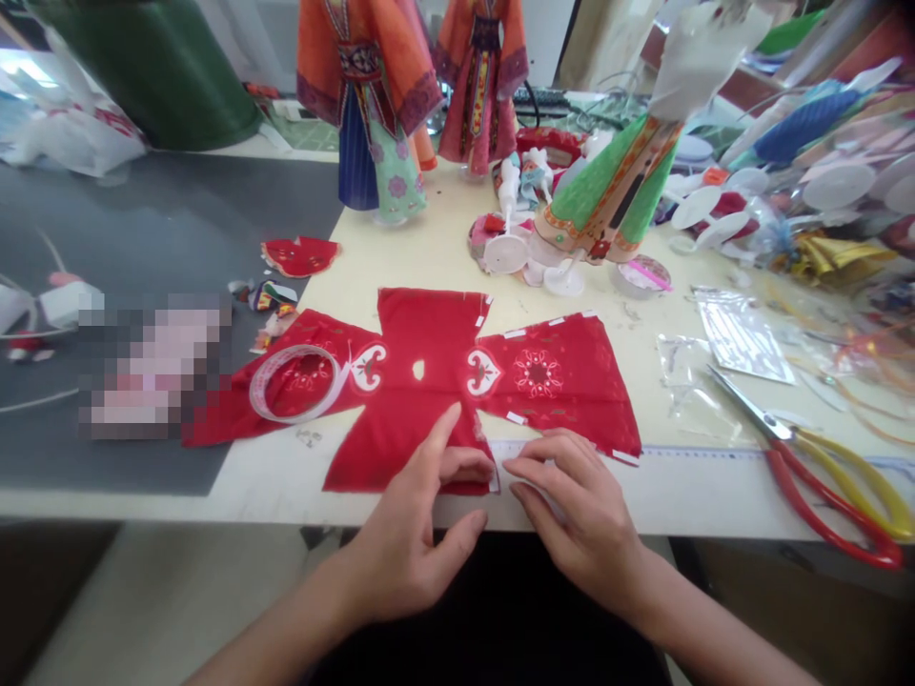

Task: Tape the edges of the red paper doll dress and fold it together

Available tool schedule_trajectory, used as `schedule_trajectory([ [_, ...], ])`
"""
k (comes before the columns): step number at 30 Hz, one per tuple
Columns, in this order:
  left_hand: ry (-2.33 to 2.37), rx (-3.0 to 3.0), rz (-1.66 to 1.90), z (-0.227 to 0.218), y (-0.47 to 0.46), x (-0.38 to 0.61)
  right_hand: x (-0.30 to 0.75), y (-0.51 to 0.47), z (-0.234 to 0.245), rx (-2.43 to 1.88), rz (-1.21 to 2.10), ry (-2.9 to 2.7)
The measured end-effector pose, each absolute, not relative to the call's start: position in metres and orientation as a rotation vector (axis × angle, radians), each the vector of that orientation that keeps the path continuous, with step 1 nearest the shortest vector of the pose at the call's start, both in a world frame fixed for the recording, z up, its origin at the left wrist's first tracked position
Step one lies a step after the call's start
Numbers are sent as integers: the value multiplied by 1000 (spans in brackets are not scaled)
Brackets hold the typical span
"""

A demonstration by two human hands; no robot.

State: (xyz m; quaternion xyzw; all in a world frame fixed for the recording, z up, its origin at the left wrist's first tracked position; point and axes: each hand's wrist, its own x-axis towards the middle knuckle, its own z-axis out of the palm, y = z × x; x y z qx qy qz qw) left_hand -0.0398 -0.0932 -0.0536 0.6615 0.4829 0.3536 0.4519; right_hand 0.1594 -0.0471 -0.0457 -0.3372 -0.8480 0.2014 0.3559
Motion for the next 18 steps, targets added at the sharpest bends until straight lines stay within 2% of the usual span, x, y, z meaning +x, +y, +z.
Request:
schedule_trajectory([
  [18,1097,1563,975,-56,-92,-37,151,-43,-42,-827,421,-2314],
])
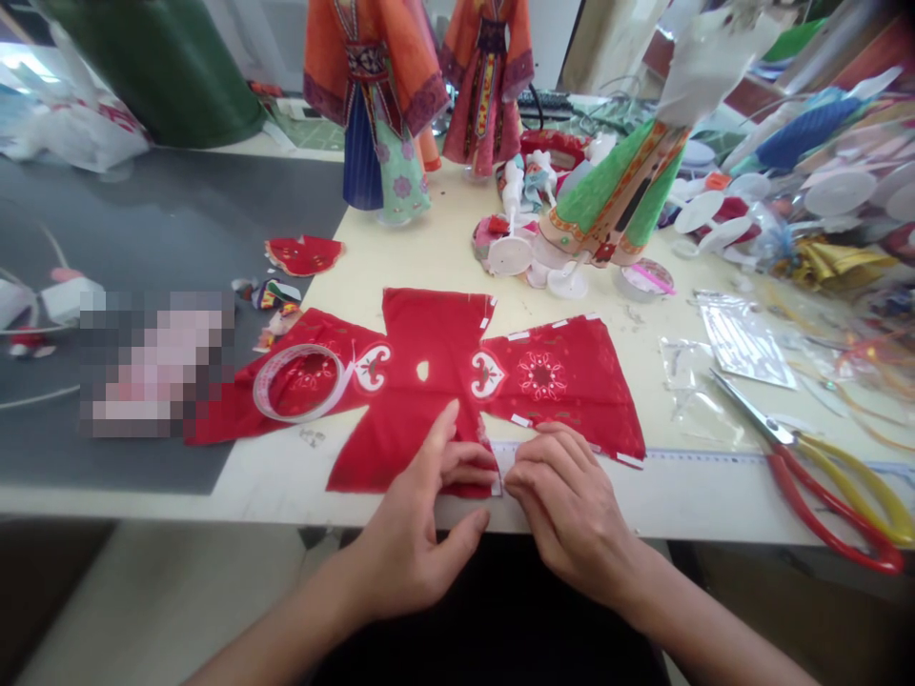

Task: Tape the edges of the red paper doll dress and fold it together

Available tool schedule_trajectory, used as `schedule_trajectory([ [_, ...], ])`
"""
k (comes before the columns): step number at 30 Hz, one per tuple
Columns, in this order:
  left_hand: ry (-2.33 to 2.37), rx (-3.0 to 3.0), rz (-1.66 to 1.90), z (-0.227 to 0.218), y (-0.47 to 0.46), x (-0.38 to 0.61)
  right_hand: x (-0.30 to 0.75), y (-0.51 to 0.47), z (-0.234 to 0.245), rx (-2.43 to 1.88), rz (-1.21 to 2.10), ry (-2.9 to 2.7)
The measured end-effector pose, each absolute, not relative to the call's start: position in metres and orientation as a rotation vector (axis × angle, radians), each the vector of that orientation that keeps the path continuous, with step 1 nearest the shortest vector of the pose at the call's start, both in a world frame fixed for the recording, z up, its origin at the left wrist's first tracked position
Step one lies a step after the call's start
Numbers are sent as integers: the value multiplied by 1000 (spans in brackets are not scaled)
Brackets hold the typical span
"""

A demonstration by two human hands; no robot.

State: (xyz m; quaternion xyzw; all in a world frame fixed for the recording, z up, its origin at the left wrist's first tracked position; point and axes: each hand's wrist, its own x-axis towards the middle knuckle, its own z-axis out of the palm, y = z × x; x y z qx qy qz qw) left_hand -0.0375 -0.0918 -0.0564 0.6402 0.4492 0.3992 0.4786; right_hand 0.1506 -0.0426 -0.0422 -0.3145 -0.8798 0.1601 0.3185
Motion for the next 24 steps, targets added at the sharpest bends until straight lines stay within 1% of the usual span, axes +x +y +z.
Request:
schedule_trajectory([
  [5,1097,1598,977,-54,-92,-39,159,-34,-31,-914,620,-2241],
  [9,1165,1859,947,-50,-91,-40,159,-15,-20,-992,782,-2290],
  [12,1156,2043,955,-49,-91,-39,153,0,-15,-976,884,-2355],
  [17,1084,2292,1036,-51,-90,-35,140,19,-18,-869,929,-2457],
  [24,1060,2596,940,-54,-94,-33,127,27,-25,-807,985,-2503],
])
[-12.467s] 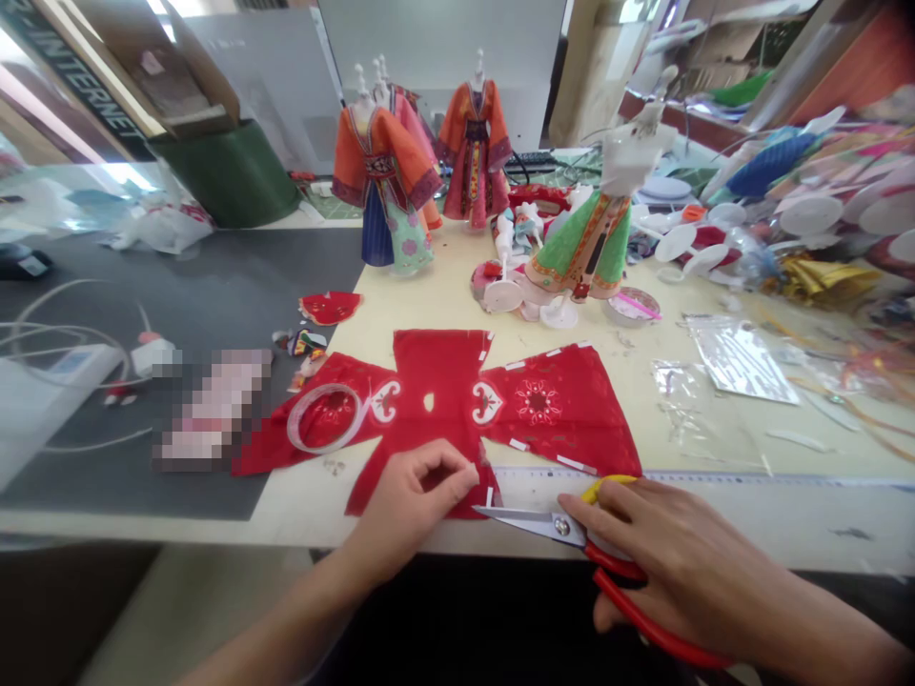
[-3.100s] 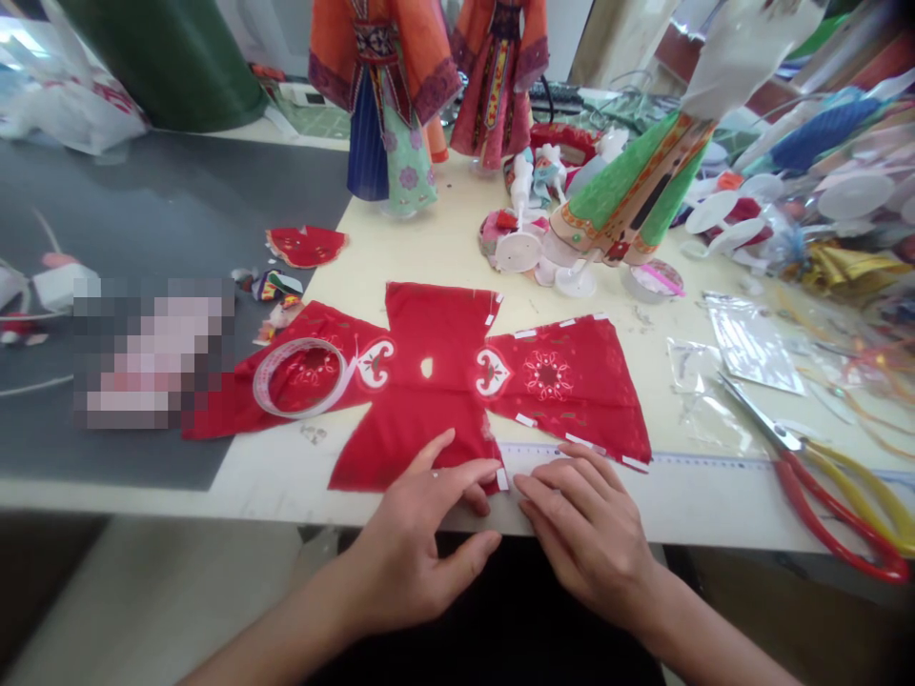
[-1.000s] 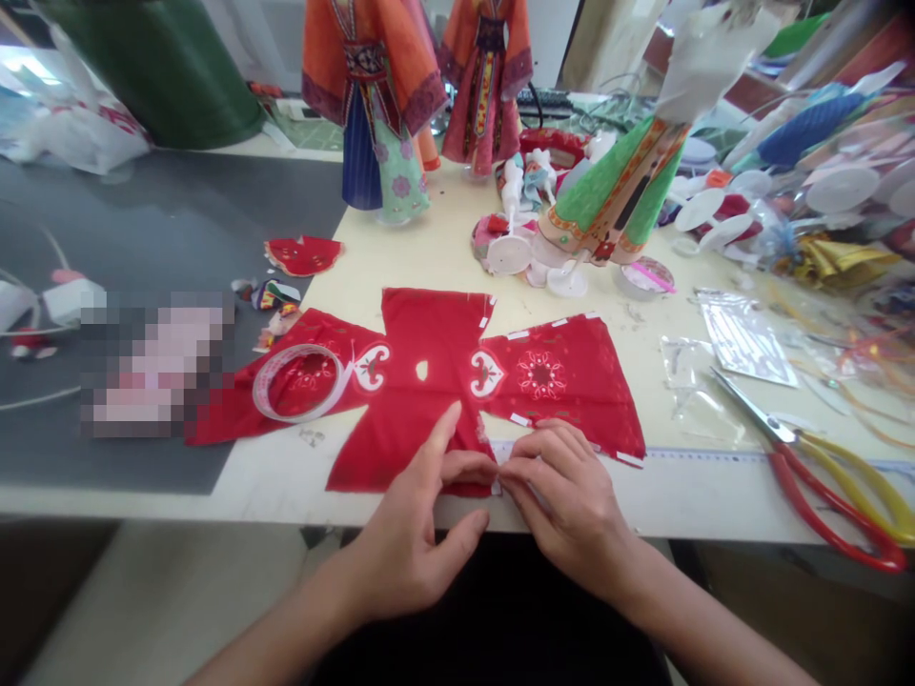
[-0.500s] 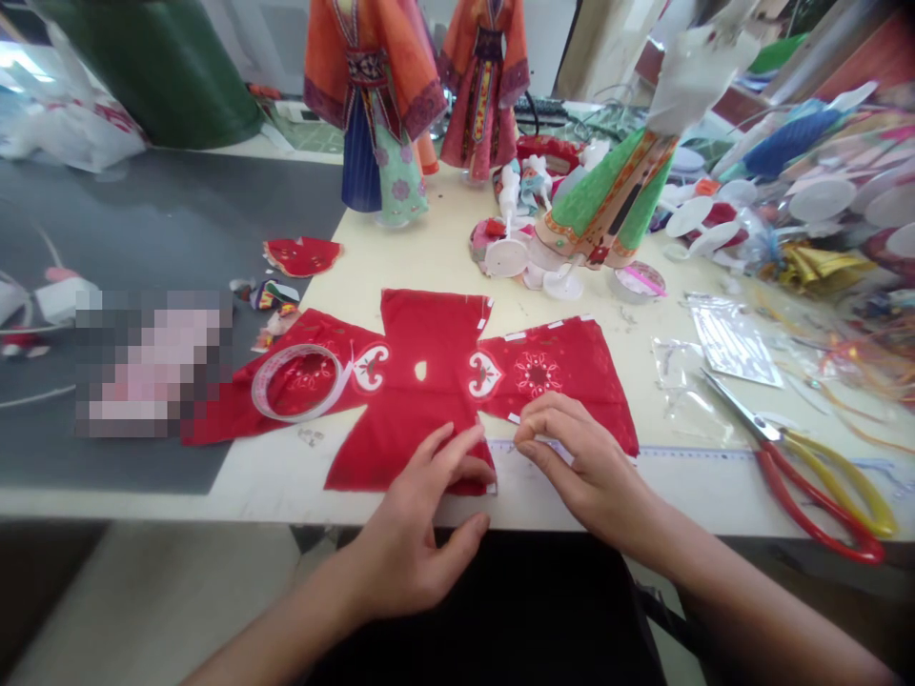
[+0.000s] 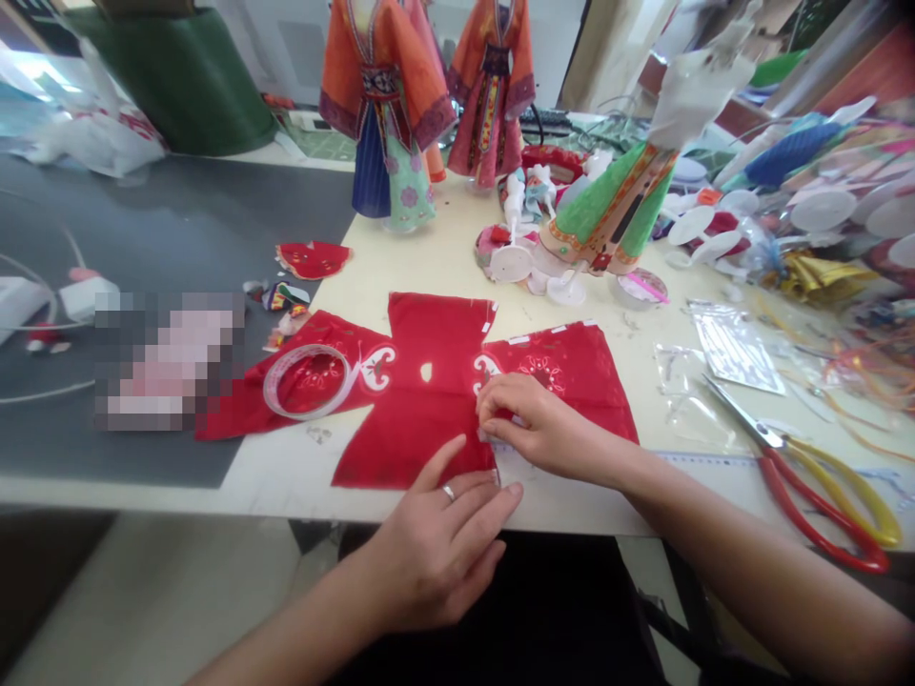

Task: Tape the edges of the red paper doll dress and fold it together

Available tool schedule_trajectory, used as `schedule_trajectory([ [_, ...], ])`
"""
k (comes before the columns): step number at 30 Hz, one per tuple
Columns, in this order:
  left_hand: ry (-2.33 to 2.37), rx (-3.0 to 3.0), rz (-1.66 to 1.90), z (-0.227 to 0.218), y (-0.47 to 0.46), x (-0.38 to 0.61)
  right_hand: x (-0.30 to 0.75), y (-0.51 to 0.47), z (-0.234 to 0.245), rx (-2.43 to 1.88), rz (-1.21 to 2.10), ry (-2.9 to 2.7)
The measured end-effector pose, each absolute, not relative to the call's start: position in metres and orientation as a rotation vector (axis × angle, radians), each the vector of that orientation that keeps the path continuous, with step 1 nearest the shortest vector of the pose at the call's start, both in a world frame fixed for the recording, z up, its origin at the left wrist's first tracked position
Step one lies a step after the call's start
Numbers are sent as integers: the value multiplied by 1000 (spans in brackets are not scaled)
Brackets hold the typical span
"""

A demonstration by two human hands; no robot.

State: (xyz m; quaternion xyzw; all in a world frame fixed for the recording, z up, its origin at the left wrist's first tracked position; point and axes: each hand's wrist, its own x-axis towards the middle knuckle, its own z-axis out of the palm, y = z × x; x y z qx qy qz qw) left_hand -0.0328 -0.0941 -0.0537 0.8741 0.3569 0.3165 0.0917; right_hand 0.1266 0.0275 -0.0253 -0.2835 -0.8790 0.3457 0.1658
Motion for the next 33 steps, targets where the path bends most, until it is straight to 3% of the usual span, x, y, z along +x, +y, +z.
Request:
schedule_trajectory([
  [7,1104,2558,942,-51,-95,-33,128,31,-28,-817,1035,-2453],
  [14,1054,2567,1176,-57,-94,-39,130,32,-29,-795,1038,-2430],
  [19,1337,2592,1045,-57,-87,-38,130,31,-33,-784,980,-2450],
  [33,1342,2585,991,-59,-84,-36,125,30,-35,-802,891,-2516],
])
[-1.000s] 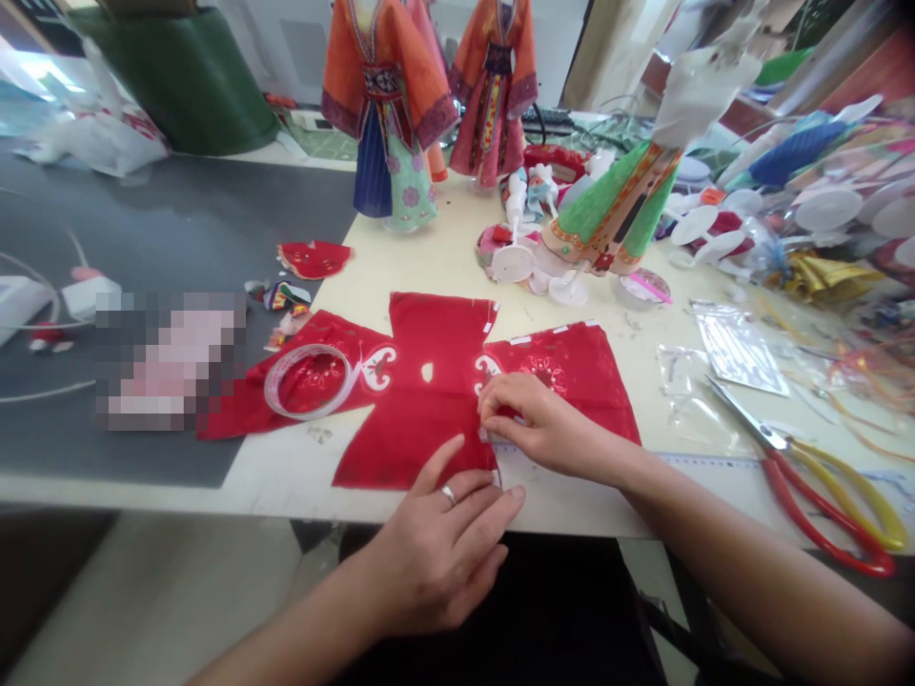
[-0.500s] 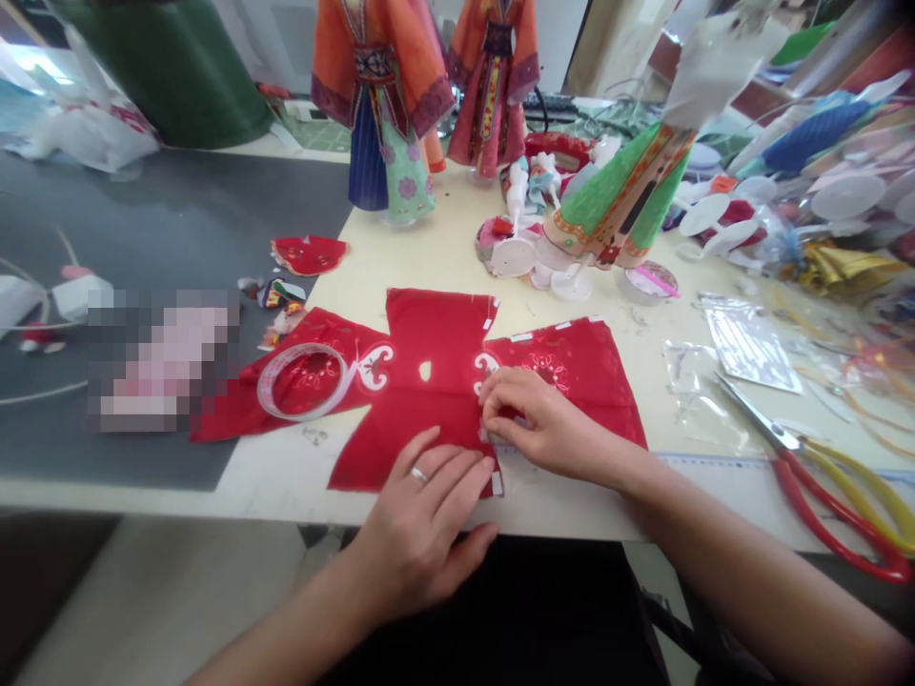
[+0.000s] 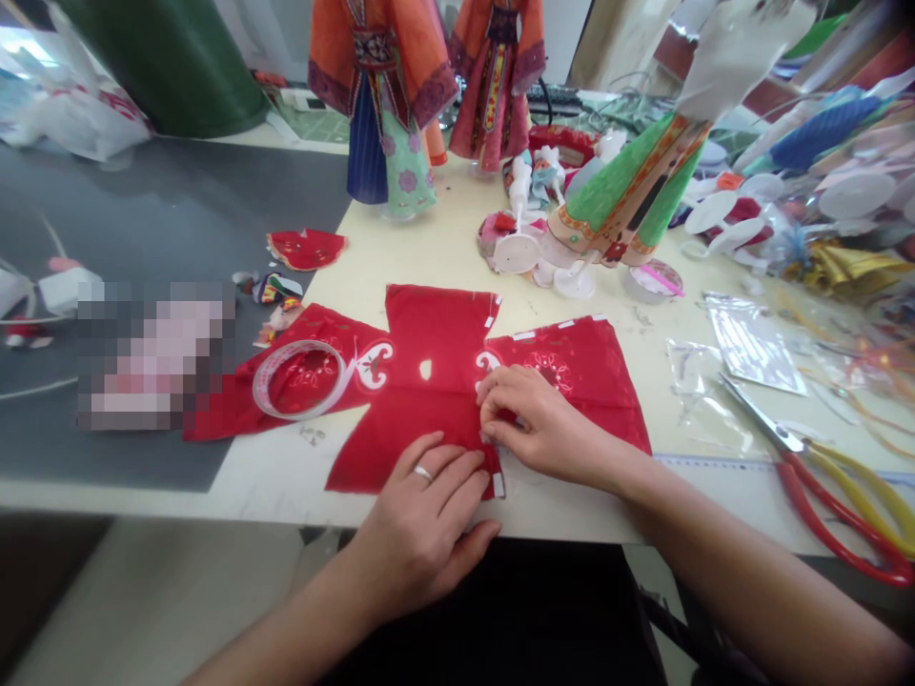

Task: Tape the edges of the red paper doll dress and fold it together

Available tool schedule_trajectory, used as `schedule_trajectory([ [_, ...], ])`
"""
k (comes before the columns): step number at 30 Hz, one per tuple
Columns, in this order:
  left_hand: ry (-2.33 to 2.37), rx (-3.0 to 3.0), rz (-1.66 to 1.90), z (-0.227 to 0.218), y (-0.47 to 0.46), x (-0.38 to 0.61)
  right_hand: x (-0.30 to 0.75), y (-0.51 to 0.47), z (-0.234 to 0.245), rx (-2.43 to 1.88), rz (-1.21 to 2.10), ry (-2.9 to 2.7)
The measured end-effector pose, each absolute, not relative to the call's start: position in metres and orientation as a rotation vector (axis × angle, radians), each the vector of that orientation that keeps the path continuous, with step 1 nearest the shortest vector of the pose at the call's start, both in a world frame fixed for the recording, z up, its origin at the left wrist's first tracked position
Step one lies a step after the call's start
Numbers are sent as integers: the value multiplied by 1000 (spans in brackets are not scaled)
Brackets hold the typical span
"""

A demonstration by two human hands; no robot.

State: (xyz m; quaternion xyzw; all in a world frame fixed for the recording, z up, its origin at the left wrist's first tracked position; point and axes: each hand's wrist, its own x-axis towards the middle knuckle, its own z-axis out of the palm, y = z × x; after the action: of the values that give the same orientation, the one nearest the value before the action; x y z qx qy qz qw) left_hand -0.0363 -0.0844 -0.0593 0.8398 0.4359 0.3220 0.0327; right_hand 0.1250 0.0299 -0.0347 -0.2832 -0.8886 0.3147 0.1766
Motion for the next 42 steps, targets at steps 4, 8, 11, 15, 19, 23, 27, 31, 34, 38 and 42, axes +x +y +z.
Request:
schedule_trajectory([
  [4,1352,2576,984,-60,-83,-36,125,30,-34,-813,870,-2527],
  [8,1367,2570,981,-61,-84,-37,124,30,-36,-815,830,-2550],
  [11,1376,2576,972,-61,-86,-38,123,31,-36,-820,816,-2572],
  [15,1388,2578,968,-61,-85,-38,123,30,-37,-820,803,-2574],
  [19,1389,2577,956,-61,-85,-37,123,30,-37,-825,795,-2587],
  [23,1390,2587,928,-61,-85,-37,122,30,-37,-826,781,-2597],
  [27,1413,2588,901,-61,-85,-37,122,30,-36,-829,771,-2602],
  [31,1425,2601,859,-60,-85,-36,121,29,-37,-838,748,-2611],
  [34,1425,2600,850,-59,-85,-35,121,29,-39,-823,702,-2627],
  [38,1429,2588,841,-58,-85,-35,122,28,-39,-843,654,-2643],
  [42,1430,2582,822,-58,-85,-35,122,27,-40,-921,616,-2614],
])
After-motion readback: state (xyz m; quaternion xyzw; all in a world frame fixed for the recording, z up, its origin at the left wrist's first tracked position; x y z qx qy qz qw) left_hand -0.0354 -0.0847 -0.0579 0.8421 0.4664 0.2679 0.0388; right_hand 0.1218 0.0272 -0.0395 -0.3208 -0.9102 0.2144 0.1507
